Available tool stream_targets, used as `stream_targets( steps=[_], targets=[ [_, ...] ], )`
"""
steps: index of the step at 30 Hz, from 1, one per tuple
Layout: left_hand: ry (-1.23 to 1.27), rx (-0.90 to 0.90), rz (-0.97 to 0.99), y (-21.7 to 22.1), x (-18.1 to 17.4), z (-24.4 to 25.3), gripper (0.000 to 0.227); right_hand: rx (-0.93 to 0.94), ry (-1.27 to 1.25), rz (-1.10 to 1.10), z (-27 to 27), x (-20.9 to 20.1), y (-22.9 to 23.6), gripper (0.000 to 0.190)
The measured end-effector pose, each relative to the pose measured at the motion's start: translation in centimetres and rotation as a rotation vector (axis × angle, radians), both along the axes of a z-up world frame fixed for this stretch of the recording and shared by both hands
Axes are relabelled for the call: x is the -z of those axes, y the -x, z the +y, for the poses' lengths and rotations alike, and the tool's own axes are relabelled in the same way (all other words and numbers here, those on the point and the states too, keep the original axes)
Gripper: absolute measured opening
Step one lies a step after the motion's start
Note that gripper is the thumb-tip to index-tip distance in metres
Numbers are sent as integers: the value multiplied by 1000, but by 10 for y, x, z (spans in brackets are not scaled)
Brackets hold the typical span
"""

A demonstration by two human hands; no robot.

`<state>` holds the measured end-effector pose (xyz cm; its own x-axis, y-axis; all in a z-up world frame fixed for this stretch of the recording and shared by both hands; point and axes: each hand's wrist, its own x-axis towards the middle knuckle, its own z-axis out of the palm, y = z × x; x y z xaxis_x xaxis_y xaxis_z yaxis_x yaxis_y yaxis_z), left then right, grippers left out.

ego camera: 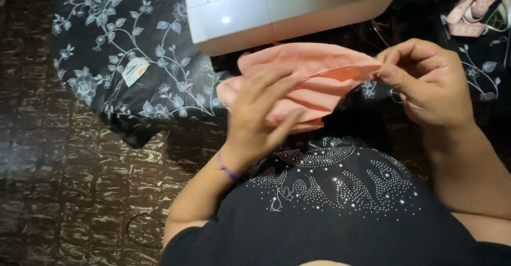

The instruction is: A person hand-sews a piece of pink fabric and uses scissors to trim the thread and edges at a sewing workstation.

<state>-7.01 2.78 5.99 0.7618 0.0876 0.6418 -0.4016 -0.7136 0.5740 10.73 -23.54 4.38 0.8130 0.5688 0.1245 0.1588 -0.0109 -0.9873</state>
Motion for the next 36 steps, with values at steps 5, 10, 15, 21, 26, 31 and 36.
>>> stream_targets(
  steps=[5,10,15,21,26,31,36],
  targets=[
    [-286,96,30,-60,-8,-13,71,-307,-106,-37,18,-33,13,13],
    [-151,13,-126,-88,-45,-27,24,-31,-38,-511,42,-32,20,73],
    [-161,-12,-214,-93,-82,-31,24,83,146,-946,50,3,24,38],
    [-106,2,-345,-86,-114,4,15,19,273,-722,38,-14,-9,16],
    [38,-77,-451,-67,-121,47,18,-45,449,-693,10,-32,-36,25],
    [252,-45,-240,-38,-119,69,15,-11,130,-272,-4,-46,-36,7],
    [443,54,-196,-38,-91,92,20,51,-17,-50,-10,-17,-48,19]
  ],
)
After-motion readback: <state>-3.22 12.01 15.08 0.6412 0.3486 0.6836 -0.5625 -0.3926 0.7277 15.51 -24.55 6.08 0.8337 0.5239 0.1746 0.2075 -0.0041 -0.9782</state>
